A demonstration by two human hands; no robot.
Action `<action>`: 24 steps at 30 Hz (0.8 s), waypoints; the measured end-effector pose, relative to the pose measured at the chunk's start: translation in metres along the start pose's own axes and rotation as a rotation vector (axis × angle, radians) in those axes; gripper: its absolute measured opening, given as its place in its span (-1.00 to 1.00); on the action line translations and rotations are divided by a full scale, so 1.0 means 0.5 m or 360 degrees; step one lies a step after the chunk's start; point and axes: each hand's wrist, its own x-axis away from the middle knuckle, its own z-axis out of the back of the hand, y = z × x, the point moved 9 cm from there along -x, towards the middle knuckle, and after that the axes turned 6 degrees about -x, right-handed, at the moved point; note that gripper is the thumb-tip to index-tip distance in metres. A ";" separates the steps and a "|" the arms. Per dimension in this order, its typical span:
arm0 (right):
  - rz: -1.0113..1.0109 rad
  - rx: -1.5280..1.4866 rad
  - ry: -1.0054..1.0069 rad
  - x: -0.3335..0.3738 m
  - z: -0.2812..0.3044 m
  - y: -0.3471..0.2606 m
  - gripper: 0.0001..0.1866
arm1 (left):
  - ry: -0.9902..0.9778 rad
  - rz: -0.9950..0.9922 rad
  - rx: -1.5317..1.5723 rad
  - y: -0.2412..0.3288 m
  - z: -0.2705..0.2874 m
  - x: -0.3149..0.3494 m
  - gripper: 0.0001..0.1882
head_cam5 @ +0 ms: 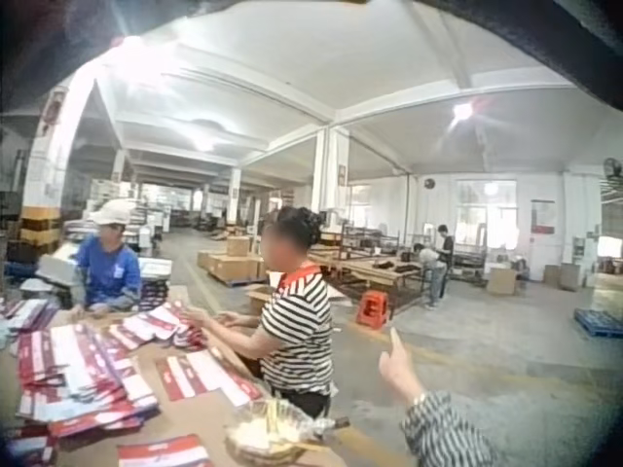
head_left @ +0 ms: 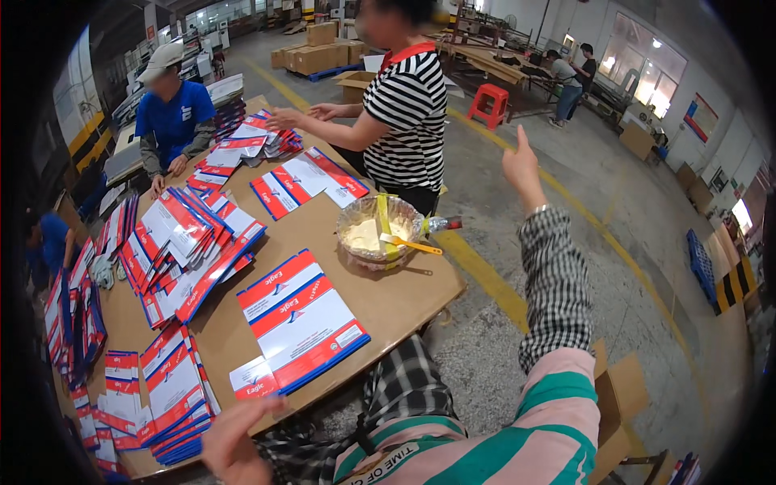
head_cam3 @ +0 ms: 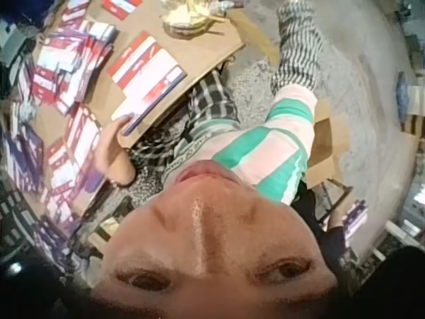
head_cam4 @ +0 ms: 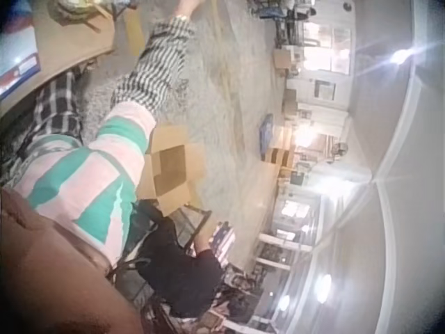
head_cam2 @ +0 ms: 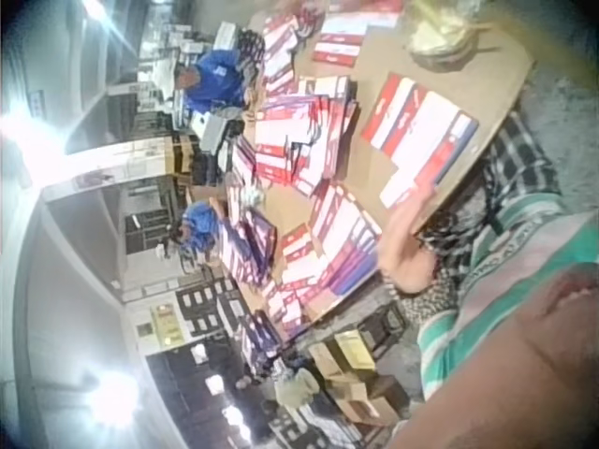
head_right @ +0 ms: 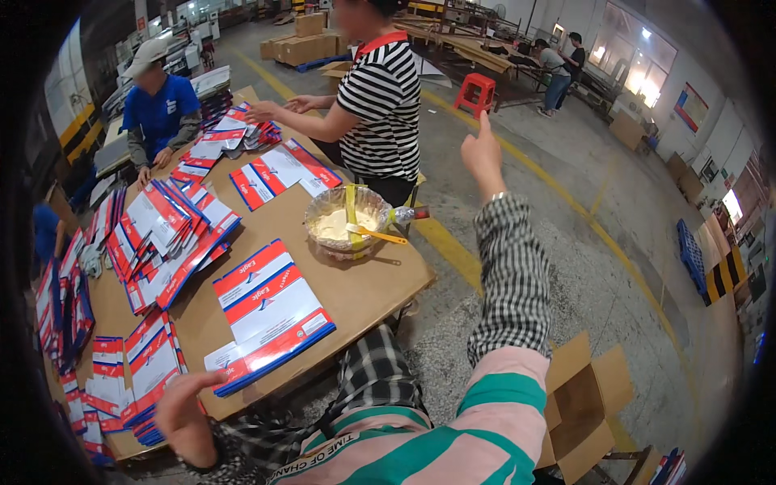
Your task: The person sits on the floor and assembles flat-packed cardboard boxes. They fold the panels, apply glue to the flaps using a brush, and press the edges to seal them. The person handles multiple boxes one at a time, stacking the finished units on the table.
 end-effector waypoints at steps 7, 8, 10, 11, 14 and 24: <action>-0.0614 0.0157 -0.0407 -0.075 -0.081 0.066 -0.26 | 0.0006 0.1328 -0.0783 -0.323 0.105 0.313 -0.61; -0.0627 0.0166 -0.0412 -0.073 -0.097 0.070 -0.26 | 0.0047 0.1476 -0.1058 -0.350 0.157 0.385 -0.57; -0.0579 0.0193 -0.0427 -0.078 -0.074 0.057 -0.26 | 0.0135 0.1746 -0.1507 -0.395 0.236 0.525 -0.42; -0.0506 0.0152 -0.0443 -0.105 -0.079 0.094 -0.26 | 0.0232 0.1861 -0.1524 -0.425 0.263 0.581 -0.35; -0.0589 0.0095 -0.0434 -0.106 -0.072 0.139 -0.29 | 0.0359 0.2170 -0.1582 -0.441 0.280 0.604 -0.19; 0.0360 -0.0770 -0.0567 0.209 -0.196 -0.138 -0.77 | 0.0790 0.1983 -0.2053 -0.479 0.300 0.628 -0.20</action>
